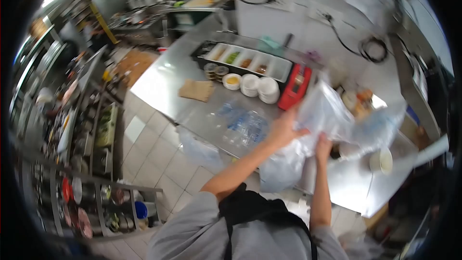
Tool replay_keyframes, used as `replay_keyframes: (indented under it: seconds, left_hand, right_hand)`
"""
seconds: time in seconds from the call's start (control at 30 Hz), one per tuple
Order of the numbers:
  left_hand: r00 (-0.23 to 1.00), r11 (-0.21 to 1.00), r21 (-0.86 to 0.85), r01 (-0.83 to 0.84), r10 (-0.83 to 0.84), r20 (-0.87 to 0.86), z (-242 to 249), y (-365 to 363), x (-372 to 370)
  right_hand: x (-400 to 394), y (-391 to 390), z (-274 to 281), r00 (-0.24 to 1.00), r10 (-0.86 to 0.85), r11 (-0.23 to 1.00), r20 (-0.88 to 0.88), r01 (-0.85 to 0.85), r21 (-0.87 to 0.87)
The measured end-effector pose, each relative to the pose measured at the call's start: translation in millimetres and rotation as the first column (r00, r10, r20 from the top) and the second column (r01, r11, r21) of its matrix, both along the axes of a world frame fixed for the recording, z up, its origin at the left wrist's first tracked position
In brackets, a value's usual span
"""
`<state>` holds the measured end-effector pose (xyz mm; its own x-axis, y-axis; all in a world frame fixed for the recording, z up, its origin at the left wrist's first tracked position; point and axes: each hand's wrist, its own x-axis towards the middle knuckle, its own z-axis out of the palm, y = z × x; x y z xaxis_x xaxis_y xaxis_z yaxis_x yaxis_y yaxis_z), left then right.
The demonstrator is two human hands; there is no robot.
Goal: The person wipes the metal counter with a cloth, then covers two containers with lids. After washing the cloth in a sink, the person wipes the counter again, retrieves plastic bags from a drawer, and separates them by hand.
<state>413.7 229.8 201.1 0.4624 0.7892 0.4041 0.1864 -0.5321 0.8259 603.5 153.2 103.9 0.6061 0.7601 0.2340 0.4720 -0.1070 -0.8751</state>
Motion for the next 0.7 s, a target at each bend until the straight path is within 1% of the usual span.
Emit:
replay_keyframes:
  seconds: [0.03, 0.07, 0.1, 0.13, 0.17, 0.2, 0.23, 0.27, 0.3, 0.33, 0.37, 0.4, 0.43, 0.47, 0.5, 0.53, 0.57, 0.6, 0.63, 0.67, 0.7]
  left_hand:
    - [0.999, 0.999, -0.02, -0.028, 0.027, -0.043, -6, -2, -3]
    - [0.999, 0.999, -0.036, 0.0, -0.002, -0.048, -18, 0, -7]
    - [0.999, 0.999, -0.048, -0.003, 0.001, -0.051, -42, 5, -8]
    - [0.989, 0.998, -0.061, -0.033, 0.024, -0.146, -32, 0, -15]
    - [0.988, 0.998, -0.066, -0.008, -0.003, -0.153, -27, 0, -19]
    - [0.993, 0.998, 0.038, -0.04, 0.044, -0.109, -22, 1, -21]
    - [0.994, 0.988, 0.133, -0.084, 0.093, -0.06, -19, -2, -25]
    - [0.994, 0.988, 0.135, -0.08, 0.089, -0.058, -9, -2, -31]
    - [0.996, 0.993, 0.106, -0.056, 0.048, 0.076, 3, -4, -39]
    - [0.98, 0.997, 0.068, -0.028, 0.014, 0.201, 11, -11, -48]
    - [0.982, 0.998, 0.056, -0.026, 0.015, 0.187, 20, -16, -54]
    - [0.967, 0.996, -0.014, 0.093, -0.087, 0.238, 29, -19, -57]
    - [0.936, 0.974, -0.07, 0.216, -0.186, 0.299, 37, -21, -59]
    - [0.95, 0.984, -0.04, 0.176, -0.159, 0.268, 40, -22, -59]
    - [0.949, 0.982, -0.031, 0.185, -0.17, 0.265, 41, -22, -61]
    - [0.959, 0.98, -0.06, 0.19, -0.172, 0.227, 40, -23, -66]
    - [0.967, 0.978, -0.089, 0.19, -0.171, 0.191, 40, -22, -69]
    - [0.967, 0.979, -0.085, 0.188, -0.169, 0.192, 38, -22, -70]
    - [0.964, 0.971, -0.157, 0.178, -0.141, 0.224, 35, -23, -73]
    - [0.961, 0.959, -0.23, 0.168, -0.107, 0.254, 33, -25, -75]
    - [0.963, 0.959, -0.236, 0.158, -0.097, 0.251, 33, -27, -77]
  right_hand:
    - [-3, 1, -6, 0.997, 0.002, 0.999, -0.073, -0.006, -0.05]
    - [-7, 9, -24, 0.998, -0.036, 0.99, 0.057, 0.028, 0.141]
    - [-9, 9, -41, 0.98, -0.087, 0.949, 0.177, 0.027, 0.314]
    - [-9, -9, -44, 0.979, -0.117, 0.954, 0.166, 0.064, 0.294]
    - [-6, -18, -42, 0.972, -0.052, 0.997, 0.228, 0.038, 0.066]
    - [-5, -27, -34, 0.962, 0.034, 0.986, 0.27, 0.012, -0.165]
    - [-14, -44, -21, 0.964, 0.025, 0.985, 0.266, 0.022, -0.173]
    - [-31, -57, 5, 0.983, -0.07, 0.997, 0.171, 0.071, -0.003]
    - [-48, -67, 30, 0.988, -0.143, 0.978, 0.056, 0.132, 0.159]
    - [-61, -71, 52, 0.995, -0.079, 0.956, 0.06, 0.058, 0.289]
    - [-78, -72, 83, 0.996, -0.079, 0.959, 0.047, 0.063, 0.276]
    - [-92, -68, 117, 0.979, 0.039, 0.946, 0.2, -0.1, 0.307]
    - [-98, -64, 134, 0.924, 0.141, 0.911, 0.355, -0.262, 0.319]
    - [-96, -61, 133, 0.927, 0.129, 0.911, 0.353, -0.251, 0.327]
    - [-94, -57, 130, 0.921, 0.369, 0.911, 0.126, -0.385, 0.149]
    - [-93, -54, 130, 0.829, 0.54, 0.839, -0.145, -0.545, 0.007]
    - [-94, -52, 132, 0.831, 0.539, 0.84, -0.14, -0.543, 0.013]
    - [-97, -51, 140, 0.837, 0.536, 0.842, -0.111, -0.521, 0.138]
    - [-104, -52, 148, 0.842, 0.532, 0.829, -0.088, -0.497, 0.257]
    - [-118, -53, 160, 0.899, 0.405, 0.858, 0.167, -0.437, 0.269]
    - [-121, -51, 152, 0.896, 0.414, 0.856, 0.162, -0.444, 0.266]
